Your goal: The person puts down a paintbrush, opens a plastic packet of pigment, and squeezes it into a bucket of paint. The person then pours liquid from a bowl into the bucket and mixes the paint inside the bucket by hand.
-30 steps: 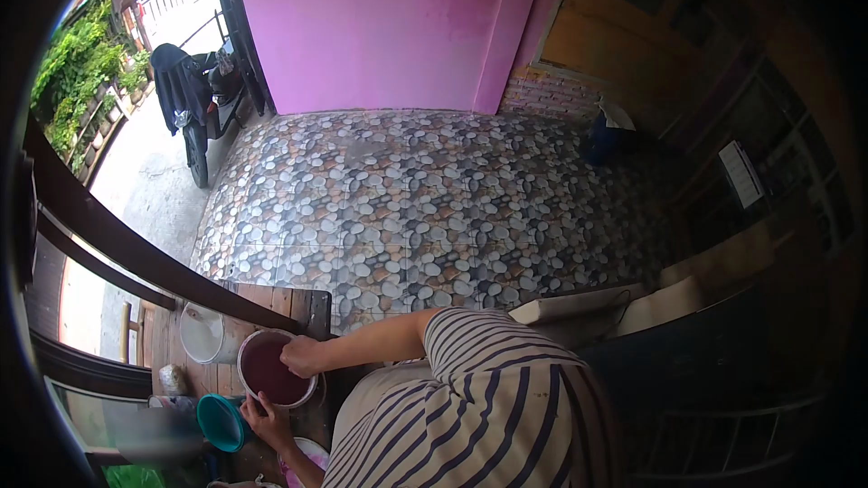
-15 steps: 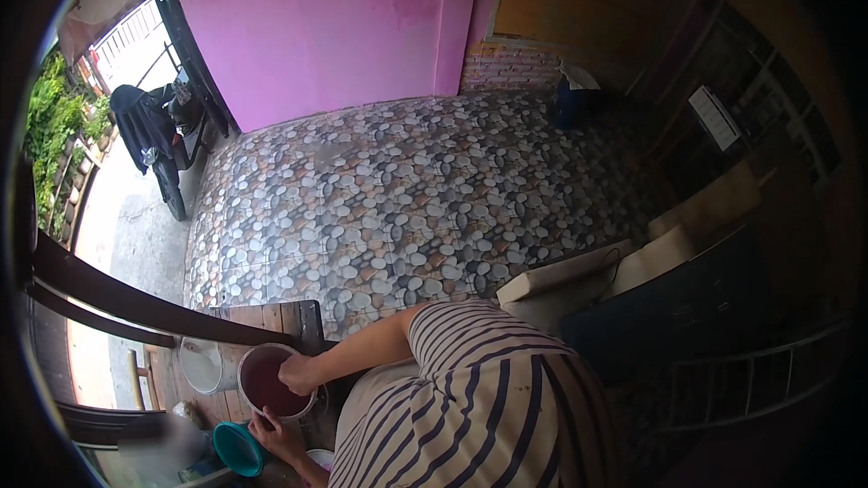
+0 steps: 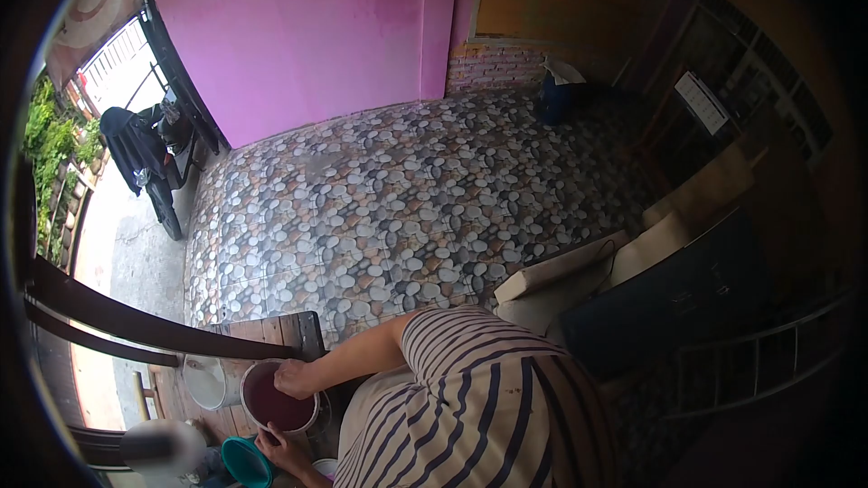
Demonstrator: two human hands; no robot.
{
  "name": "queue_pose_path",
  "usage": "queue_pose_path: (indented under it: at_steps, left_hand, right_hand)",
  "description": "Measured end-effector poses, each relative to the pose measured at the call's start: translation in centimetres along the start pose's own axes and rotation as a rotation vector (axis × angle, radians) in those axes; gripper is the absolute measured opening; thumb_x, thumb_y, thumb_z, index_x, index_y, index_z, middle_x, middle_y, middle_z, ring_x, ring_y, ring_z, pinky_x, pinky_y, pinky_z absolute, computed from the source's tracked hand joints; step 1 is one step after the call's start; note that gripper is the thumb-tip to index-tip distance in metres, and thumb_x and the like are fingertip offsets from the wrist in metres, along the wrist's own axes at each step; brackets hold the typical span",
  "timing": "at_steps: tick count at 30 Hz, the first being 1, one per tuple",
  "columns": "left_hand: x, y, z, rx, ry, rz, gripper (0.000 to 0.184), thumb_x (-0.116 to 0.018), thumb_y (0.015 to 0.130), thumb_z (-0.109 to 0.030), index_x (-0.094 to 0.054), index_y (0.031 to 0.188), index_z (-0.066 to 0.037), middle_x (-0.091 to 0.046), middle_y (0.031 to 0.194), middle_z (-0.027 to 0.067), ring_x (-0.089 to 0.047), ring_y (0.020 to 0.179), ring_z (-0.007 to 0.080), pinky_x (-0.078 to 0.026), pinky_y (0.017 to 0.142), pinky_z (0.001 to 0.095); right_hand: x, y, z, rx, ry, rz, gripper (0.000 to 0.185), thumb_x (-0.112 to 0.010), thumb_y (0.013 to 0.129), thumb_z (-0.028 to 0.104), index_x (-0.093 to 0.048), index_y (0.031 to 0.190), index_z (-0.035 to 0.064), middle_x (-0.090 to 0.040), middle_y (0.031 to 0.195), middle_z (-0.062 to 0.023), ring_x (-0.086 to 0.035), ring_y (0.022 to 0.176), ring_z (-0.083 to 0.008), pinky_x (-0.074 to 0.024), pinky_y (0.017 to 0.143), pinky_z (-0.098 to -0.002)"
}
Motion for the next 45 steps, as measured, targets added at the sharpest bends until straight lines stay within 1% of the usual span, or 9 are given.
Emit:
queue_pose_path:
  at_steps: [4, 6, 9, 21, 30, 37, 41, 43, 45]
  left_hand:
    - [-0.1, 0.1, -0.5, 0.0, 0.024, 0.002, 0.041, -0.062, 0.099, -0.027, -0.063, 0.122, 0.007, -0.057, 0.11, 0.0236, -0.058, 0.101, 0.0388, -0.047, 0.087, 0.0461]
    - [0.1, 0.1, -0.9, 0.031, 0.003, 0.009, 0.041, -0.063, 0.098, -0.028, -0.063, 0.122, 0.006, -0.057, 0.11, 0.0235, -0.058, 0.101, 0.0391, -0.047, 0.088, 0.0463]
    - [0.2, 0.1, -1.1, 0.068, -0.025, 0.012, 0.043, -0.063, 0.098, -0.029, -0.063, 0.123, 0.006, -0.057, 0.11, 0.0229, -0.058, 0.101, 0.0394, -0.047, 0.087, 0.0462]
    - [0.5, -0.3, -0.9, 0.018, -0.068, -0.012, 0.042, -0.062, 0.099, -0.027, -0.061, 0.123, 0.007, -0.055, 0.107, 0.0196, -0.058, 0.099, 0.0363, -0.047, 0.085, 0.0433]
    - [1.5, -0.1, -1.9, 0.094, -0.094, -0.03, 0.04, -0.067, 0.096, -0.026, -0.063, 0.124, 0.003, -0.059, 0.107, 0.0155, -0.062, 0.096, 0.0313, -0.05, 0.086, 0.0387]
    - [1.2, 0.3, -1.7, 0.081, -0.051, -0.061, 0.045, -0.068, 0.094, -0.032, -0.063, 0.125, 0.001, -0.059, 0.103, 0.0131, -0.062, 0.088, 0.0284, -0.051, 0.08, 0.0376]
    - [1.3, 0.3, -1.5, 0.162, -0.092, -0.035, 0.046, -0.068, 0.094, -0.032, -0.063, 0.126, 0.001, -0.059, 0.103, 0.0127, -0.062, 0.086, 0.0262, -0.051, 0.079, 0.0368]
    - [1.4, 0.3, -1.5, 0.14, -0.089, -0.059, 0.045, -0.068, 0.094, -0.031, -0.064, 0.126, 0.001, -0.059, 0.103, 0.0126, -0.062, 0.084, 0.0254, -0.051, 0.078, 0.0366]
    - [1.3, 0.4, -1.3, 0.121, -0.085, -0.063, 0.045, -0.068, 0.094, -0.031, -0.064, 0.126, 0.001, -0.059, 0.102, 0.0126, -0.061, 0.084, 0.0253, -0.051, 0.078, 0.0366]
  right_hand:
    - [-0.9, 1.0, 0.0, -0.057, -0.002, -0.107, 0.015, -0.061, 0.076, 0.013, -0.062, 0.076, -0.0014, -0.067, 0.074, -0.0185, -0.069, 0.071, -0.0361, -0.0575, 0.067, -0.0437]
    - [-4.3, 1.5, -1.4, -0.291, 0.331, -0.054, 0.017, -0.058, 0.078, 0.013, -0.066, 0.075, -0.0022, -0.068, 0.076, -0.0209, -0.07, 0.074, -0.0376, -0.0577, 0.069, -0.0443]
    - [-0.4, -0.2, -0.1, -0.048, 0.091, 0.161, 0.02, -0.059, 0.079, 0.013, -0.069, 0.075, -0.0034, -0.07, 0.079, -0.0233, -0.07, 0.078, -0.0398, -0.0573, 0.07, -0.0459]
    - [2.5, -0.7, 1.5, -0.036, 0.304, 0.42, 0.026, -0.069, 0.083, 0.028, -0.072, 0.083, 0.0019, -0.071, 0.082, -0.0207, -0.07, 0.082, -0.0396, -0.0556, 0.075, -0.0489]
    - [4.5, 0.4, -0.2, -0.002, 0.111, 0.123, 0.013, -0.063, 0.088, 0.016, -0.067, 0.083, 0.0036, -0.067, 0.087, -0.0197, -0.069, 0.08, -0.036, -0.0563, 0.07, -0.046]
    - [2.5, 0.9, 0.5, 0.003, -0.057, 0.186, 0.009, -0.06, 0.082, 0.007, -0.066, 0.088, 0.0069, -0.067, 0.091, -0.015, -0.07, 0.077, -0.0302, -0.0573, 0.067, -0.0408]
    - [1.7, -0.7, -0.4, -0.085, 0.387, 0.232, 0.021, -0.063, 0.091, 0.023, -0.068, 0.087, 0.0032, -0.067, 0.088, -0.0178, -0.069, 0.082, -0.0358, -0.0564, 0.073, -0.0454]
    - [3.8, -0.4, 1.0, 0.03, 0.12, 0.431, 0.024, -0.063, 0.091, 0.026, -0.07, 0.093, 0.0031, -0.069, 0.092, -0.0172, -0.069, 0.087, -0.0353, -0.0553, 0.077, -0.0463]
    - [3.9, -0.2, 1.3, 0.023, 0.167, 0.483, 0.026, -0.064, 0.091, 0.028, -0.071, 0.096, 0.0035, -0.069, 0.094, -0.0166, -0.069, 0.089, -0.0347, -0.0548, 0.079, -0.0463]
Point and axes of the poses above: each hand's wrist, its own y-axis towards the middle knuckle, its own x-axis out of the back of the hand, z = x × y, the point moved 4 cm from there along y, towards the middle knuckle
